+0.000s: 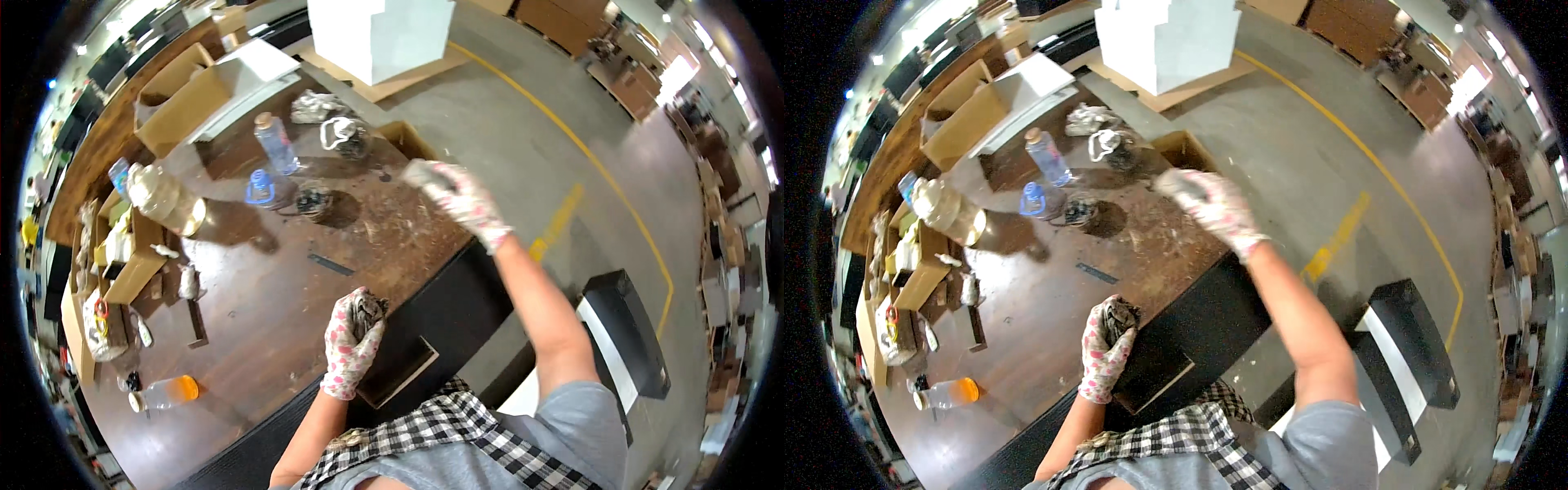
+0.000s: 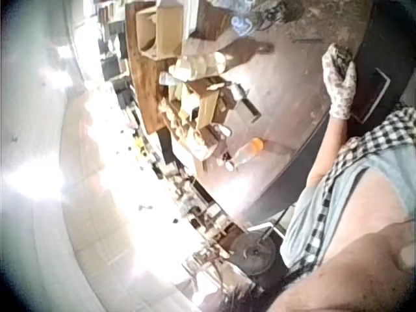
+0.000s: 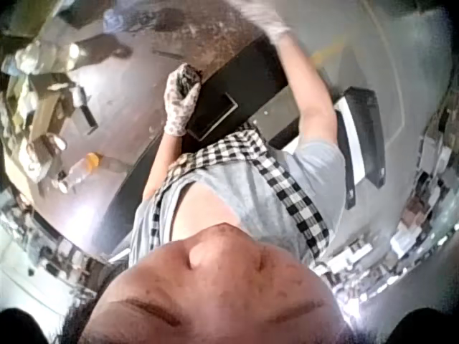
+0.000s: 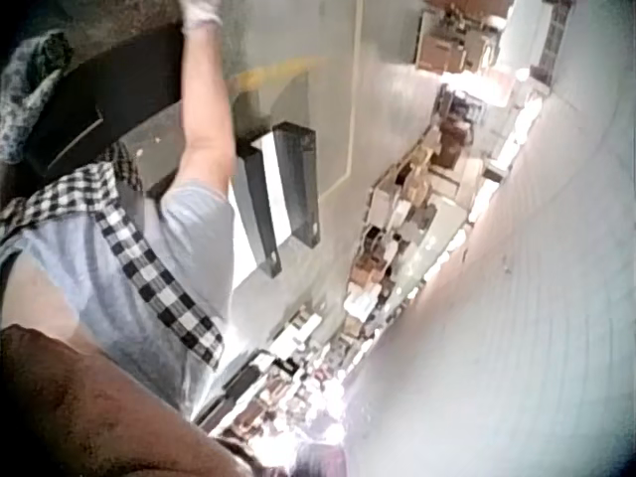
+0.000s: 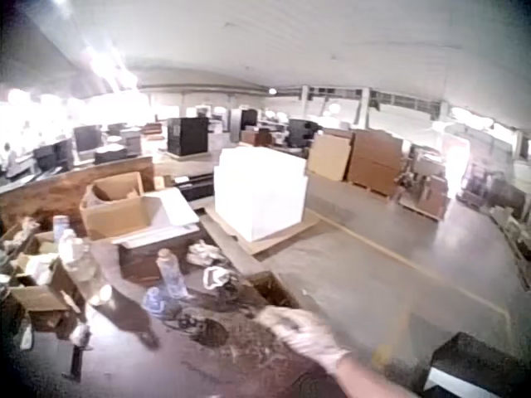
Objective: Cleaning and polishing black wooden furniture panels using a liquid solution and a cloth/rag.
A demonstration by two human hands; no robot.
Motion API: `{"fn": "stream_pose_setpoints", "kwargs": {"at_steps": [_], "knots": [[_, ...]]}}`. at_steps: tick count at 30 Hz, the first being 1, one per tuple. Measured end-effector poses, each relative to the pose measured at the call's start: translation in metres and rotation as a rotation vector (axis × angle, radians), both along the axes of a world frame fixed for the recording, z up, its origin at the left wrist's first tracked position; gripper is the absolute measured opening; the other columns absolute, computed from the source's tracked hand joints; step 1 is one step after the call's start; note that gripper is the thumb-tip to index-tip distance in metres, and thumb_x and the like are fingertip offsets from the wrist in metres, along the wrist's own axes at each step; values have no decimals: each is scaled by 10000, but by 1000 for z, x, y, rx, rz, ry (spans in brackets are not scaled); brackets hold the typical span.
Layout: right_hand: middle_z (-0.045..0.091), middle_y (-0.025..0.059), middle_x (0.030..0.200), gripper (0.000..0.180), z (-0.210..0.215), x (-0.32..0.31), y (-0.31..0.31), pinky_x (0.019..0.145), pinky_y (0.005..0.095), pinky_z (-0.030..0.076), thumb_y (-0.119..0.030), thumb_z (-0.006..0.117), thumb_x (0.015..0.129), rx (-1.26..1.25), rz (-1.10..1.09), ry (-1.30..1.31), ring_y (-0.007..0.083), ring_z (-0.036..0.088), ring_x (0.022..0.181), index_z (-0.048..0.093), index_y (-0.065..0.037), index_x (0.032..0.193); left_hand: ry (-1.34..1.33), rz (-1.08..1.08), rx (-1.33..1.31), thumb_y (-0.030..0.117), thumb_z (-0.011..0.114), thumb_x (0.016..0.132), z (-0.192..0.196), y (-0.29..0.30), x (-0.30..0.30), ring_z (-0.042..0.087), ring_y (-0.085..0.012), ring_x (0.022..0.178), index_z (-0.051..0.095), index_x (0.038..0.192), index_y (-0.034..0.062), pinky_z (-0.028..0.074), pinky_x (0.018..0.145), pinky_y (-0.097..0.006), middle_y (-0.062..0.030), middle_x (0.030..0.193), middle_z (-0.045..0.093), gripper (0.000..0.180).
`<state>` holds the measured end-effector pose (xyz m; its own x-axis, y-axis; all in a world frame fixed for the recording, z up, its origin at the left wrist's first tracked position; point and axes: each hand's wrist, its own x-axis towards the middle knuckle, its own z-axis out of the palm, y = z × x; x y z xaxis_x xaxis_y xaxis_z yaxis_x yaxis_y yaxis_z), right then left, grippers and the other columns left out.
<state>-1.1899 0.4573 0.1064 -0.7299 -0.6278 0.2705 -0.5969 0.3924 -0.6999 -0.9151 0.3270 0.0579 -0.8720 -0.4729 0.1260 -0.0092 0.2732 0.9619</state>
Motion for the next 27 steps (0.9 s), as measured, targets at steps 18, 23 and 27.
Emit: {"fn": "stream_pose_setpoints", "kwargs": {"at_steps": [18,23,27], "knots": [[635,111,1182,379,-16,-21,132,1005,398,425,-289,666,846,380,-113,-155,304,561,1134,659,-123,1187,-121,-242,-704,178,851,565,15,15,-14,583,-370,1048,536,1242,55,482,887,-449,-163,1165,594,756],[603,105,1248,400,-14,-25,130,1034,383,406,-328,676,839,356,-102,-161,286,534,1187,658,-129,1186,-135,-232,-741,143,817,605,14,14,-14,589,-372,1032,536,1227,42,490,875,-442,-166,1159,590,690],[587,99,1284,437,-10,-21,133,1070,393,371,-331,681,831,362,-152,-176,282,500,1235,635,-133,1217,-122,-241,-755,110,776,648,14,14,-11,589,-369,1034,521,1236,32,488,877,-431,-160,1169,580,645]]}}
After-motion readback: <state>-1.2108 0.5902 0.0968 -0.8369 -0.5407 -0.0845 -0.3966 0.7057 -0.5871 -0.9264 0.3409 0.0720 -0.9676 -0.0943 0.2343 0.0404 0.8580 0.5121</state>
